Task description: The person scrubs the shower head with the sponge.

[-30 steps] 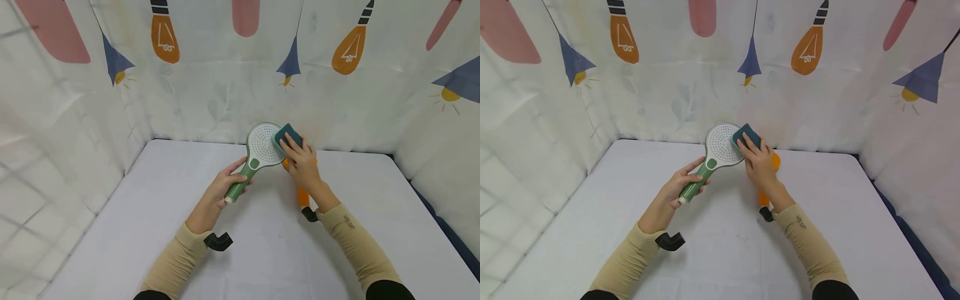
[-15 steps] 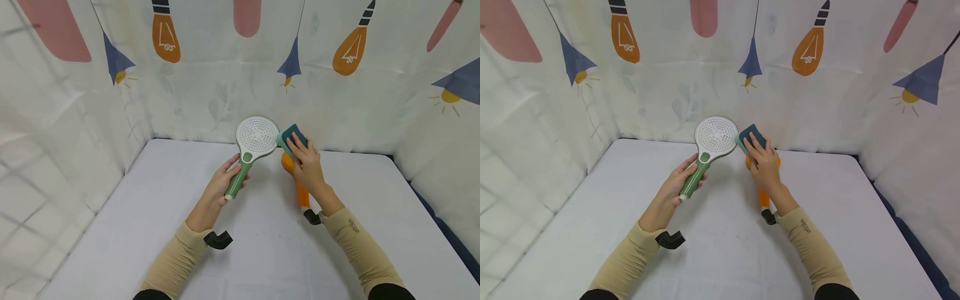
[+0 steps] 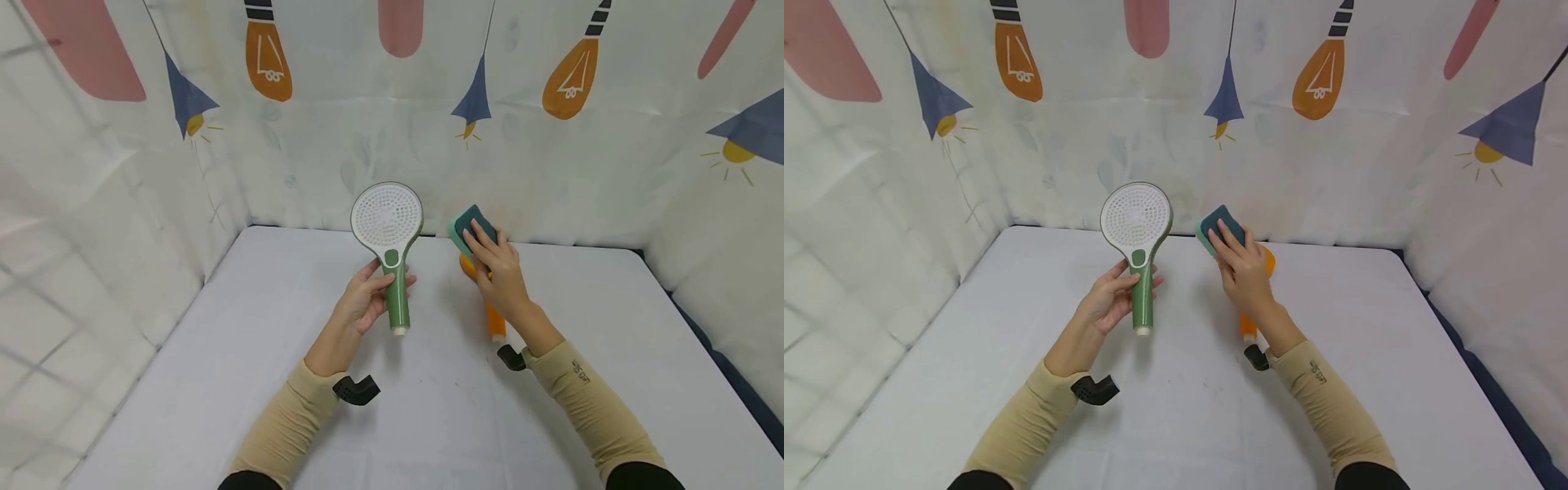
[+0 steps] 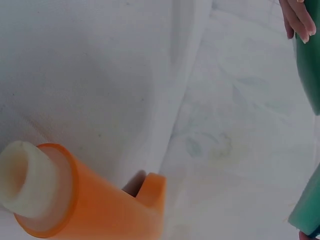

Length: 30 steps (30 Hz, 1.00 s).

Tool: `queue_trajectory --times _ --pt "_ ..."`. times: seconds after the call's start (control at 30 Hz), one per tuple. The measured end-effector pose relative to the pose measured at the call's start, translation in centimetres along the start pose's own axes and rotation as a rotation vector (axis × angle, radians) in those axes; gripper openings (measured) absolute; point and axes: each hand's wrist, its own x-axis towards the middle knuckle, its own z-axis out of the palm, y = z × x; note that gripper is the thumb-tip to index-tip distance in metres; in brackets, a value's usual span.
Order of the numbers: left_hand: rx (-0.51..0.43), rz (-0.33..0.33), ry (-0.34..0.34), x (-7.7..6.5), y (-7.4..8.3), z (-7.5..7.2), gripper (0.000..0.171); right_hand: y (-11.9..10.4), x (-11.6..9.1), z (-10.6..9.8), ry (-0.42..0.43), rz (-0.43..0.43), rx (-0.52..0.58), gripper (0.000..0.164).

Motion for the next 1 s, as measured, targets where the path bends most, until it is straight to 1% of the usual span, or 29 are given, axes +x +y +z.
queue_trajectory --times 0.07,0.13,0.27,0.33,0.43,0.6,0.67,0.73,0.8,0.87,0.93,1.0 --pt "-0.01 0.001 -0.001 0.0 0.0 0.0 0.06 0.0 -0.1 0.0 -0.008 0.003 0.002 0.041" --pt "-0.02 0.004 0.017 -0.1 0.0 0.0 0.063 0.0 -0.3 0.0 -0.015 0.008 0.001 0.042" --pt "-0.028 0.024 0.056 -0.1 0.0 0.0 0.075 -0.3 -0.3 -0.1 -0.018 -0.001 0.003 0.042" --pt "-0.015 0.048 0.059 -0.1 0.0 -0.1 0.08 -0.6 -0.2 -0.1 -0.015 -0.017 0.008 0.042" --pt "0.01 0.083 0.052 -0.1 0.1 -0.1 0.084 -0.9 -0.1 -0.1 -0.013 -0.047 0.03 0.043" --pt "0.077 0.134 0.051 -0.1 0.1 -0.2 0.086 -1.3 -0.1 0.3 -0.02 -0.096 0.056 0.044" --pt "0.097 0.149 0.054 -0.2 0.0 -0.1 0.08 -1.6 -0.2 0.4 -0.022 -0.115 0.055 0.045" --pt "0.091 0.156 0.065 -0.1 0.0 -0.1 0.063 -1.9 -0.2 0.6 -0.024 -0.125 0.058 0.045" --pt "0.044 0.156 0.076 -0.1 0.0 -0.1 0.042 -2.2 -0.2 0.8 -0.027 -0.136 0.064 0.045" --pt "0.005 0.157 0.089 -0.1 0.0 -0.2 0.03 -2.5 -0.3 1.0 -0.031 -0.144 0.068 0.046" --pt "-0.034 0.158 0.103 -0.1 0.0 -0.2 0.03 -2.8 -0.4 1.2 -0.037 -0.15 0.068 0.047" --pt "-0.046 0.162 0.115 -0.1 -0.1 -0.3 0.033 -3.1 -0.6 1.4 -0.05 -0.154 0.066 0.047"
